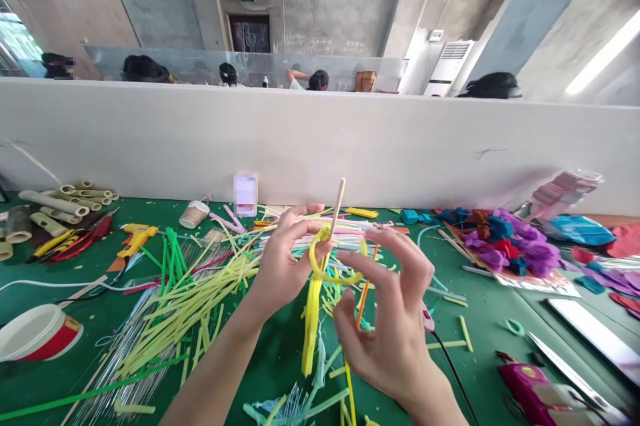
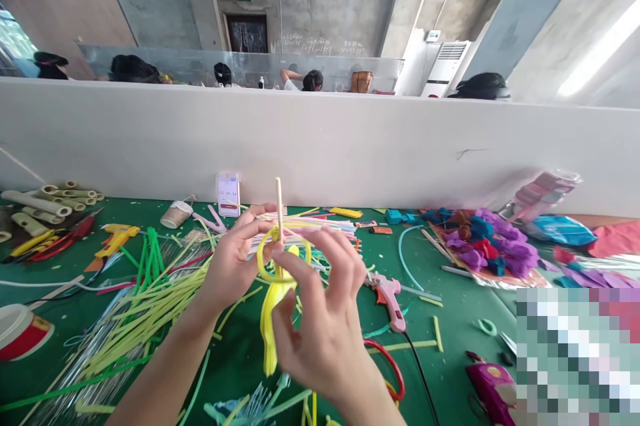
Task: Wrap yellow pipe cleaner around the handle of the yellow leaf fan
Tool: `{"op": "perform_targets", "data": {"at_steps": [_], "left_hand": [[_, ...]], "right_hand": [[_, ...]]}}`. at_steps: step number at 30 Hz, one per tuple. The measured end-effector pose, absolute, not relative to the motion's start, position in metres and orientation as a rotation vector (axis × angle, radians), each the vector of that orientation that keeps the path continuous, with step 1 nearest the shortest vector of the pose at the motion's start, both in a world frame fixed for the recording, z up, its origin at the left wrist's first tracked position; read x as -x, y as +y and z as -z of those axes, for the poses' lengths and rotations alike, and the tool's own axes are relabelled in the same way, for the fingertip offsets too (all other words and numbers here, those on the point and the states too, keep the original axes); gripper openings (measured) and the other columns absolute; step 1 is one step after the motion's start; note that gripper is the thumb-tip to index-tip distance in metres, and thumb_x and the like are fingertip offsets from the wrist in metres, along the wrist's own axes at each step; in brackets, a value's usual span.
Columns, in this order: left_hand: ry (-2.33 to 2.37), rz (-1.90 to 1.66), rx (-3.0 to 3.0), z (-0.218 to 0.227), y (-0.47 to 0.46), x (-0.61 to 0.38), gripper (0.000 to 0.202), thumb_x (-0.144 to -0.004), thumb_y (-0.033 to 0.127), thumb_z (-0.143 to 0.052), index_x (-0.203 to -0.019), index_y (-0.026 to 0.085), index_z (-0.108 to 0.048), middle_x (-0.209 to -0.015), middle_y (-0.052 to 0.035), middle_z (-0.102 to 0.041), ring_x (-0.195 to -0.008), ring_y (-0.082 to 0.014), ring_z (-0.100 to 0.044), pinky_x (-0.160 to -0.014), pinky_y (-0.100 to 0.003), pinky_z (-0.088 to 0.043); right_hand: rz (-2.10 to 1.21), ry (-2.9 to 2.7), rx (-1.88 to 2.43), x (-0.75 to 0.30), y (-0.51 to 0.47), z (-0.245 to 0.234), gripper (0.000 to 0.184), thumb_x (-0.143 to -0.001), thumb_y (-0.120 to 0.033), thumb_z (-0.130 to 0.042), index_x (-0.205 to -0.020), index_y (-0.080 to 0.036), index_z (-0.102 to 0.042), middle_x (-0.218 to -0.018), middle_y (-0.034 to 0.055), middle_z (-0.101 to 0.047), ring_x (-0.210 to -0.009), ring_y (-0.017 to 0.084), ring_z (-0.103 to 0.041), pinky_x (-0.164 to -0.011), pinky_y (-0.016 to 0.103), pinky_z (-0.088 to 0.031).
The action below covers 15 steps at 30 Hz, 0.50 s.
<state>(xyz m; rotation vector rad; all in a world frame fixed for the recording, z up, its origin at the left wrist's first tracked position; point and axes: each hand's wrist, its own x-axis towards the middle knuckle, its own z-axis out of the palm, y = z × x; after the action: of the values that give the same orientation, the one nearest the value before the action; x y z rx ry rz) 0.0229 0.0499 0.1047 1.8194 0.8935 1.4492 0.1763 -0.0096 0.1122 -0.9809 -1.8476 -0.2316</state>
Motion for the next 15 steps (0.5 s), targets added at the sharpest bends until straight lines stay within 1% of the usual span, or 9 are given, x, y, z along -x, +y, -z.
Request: {"op": "perform_targets", "data": {"at_steps": [1, 3, 5, 8, 11, 15], "left_hand": [[0.886, -1.451, -1.820, -0.105, 0.050, -0.024, 0.008, -0.090, 0.023, -0.065, -0.094, 0.022, -0.071, -0.131, -0.0093, -0.055, -0.130, -0.0279, -0.050, -0.110, -0.045, -0.040], [0.863, -1.450, -1.824, -0.105, 0.048, -0.028, 0.009, -0.089, 0.020, -0.064, -0.093, 0.022, -0.071, -0.125, -0.0082, -0.057, -0.126, -0.0263, -0.052, -0.108, -0.042, -0.042], [0.831, -1.458, -1.823, -0.106, 0.047, -0.030, 0.010, -0.089, 0.018, -0.063, -0.094, 0.023, -0.070, -0.118, -0.0070, -0.058, -0.120, -0.0244, -0.055, -0.105, -0.038, -0.045], [0.805, -1.454, -1.799, -0.107, 0.046, -0.031, 0.008, -0.089, 0.020, -0.063, -0.095, 0.021, -0.068, -0.112, -0.0070, -0.061, -0.112, -0.0238, -0.059, -0.099, -0.037, -0.048], [0.805, -1.399, -1.719, -0.108, 0.045, -0.031, 0.006, -0.090, 0.023, -0.062, -0.092, 0.019, -0.067, -0.110, -0.0078, -0.064, -0.105, -0.0226, -0.063, -0.093, -0.034, -0.051], [0.788, -1.282, -1.575, -0.110, 0.042, -0.029, 0.014, -0.094, 0.030, -0.059, -0.101, 0.019, -0.065, -0.099, -0.0057, -0.070, -0.089, -0.0190, -0.069, -0.080, -0.029, -0.054]], "right_hand": [[0.270, -1.876, 1.010, -0.175, -0.015, -0.117, 0.038, -0.082, -0.015, -0.062, -0.119, -0.021, -0.056, -0.132, 0.0147, -0.050, -0.133, 0.036, -0.041, -0.108, 0.056, -0.034], [0.373, -1.854, 1.047, -0.169, -0.018, -0.125, 0.029, -0.082, -0.028, -0.070, -0.108, -0.022, -0.060, -0.113, 0.0100, -0.066, -0.122, 0.036, -0.052, -0.104, 0.052, -0.034], [0.469, -1.828, 1.067, -0.164, -0.014, -0.128, 0.026, -0.080, -0.035, -0.075, -0.098, -0.023, -0.060, -0.093, 0.0051, -0.074, -0.111, 0.033, -0.061, -0.102, 0.049, -0.034], [0.531, -1.850, 1.079, -0.164, -0.006, -0.129, 0.018, -0.083, -0.030, -0.074, -0.091, -0.023, -0.059, -0.074, 0.0014, -0.073, -0.095, 0.027, -0.067, -0.102, 0.047, -0.036], [0.555, -1.902, 1.067, -0.170, -0.006, -0.133, 0.011, -0.087, -0.026, -0.072, -0.090, -0.023, -0.062, -0.064, -0.0012, -0.070, -0.084, 0.025, -0.065, -0.101, 0.046, -0.036], [0.488, -1.993, 1.043, -0.180, -0.012, -0.141, 0.007, -0.089, -0.032, -0.070, -0.089, -0.026, -0.067, -0.059, -0.0035, -0.068, -0.077, 0.023, -0.061, -0.095, 0.046, -0.034]]}}
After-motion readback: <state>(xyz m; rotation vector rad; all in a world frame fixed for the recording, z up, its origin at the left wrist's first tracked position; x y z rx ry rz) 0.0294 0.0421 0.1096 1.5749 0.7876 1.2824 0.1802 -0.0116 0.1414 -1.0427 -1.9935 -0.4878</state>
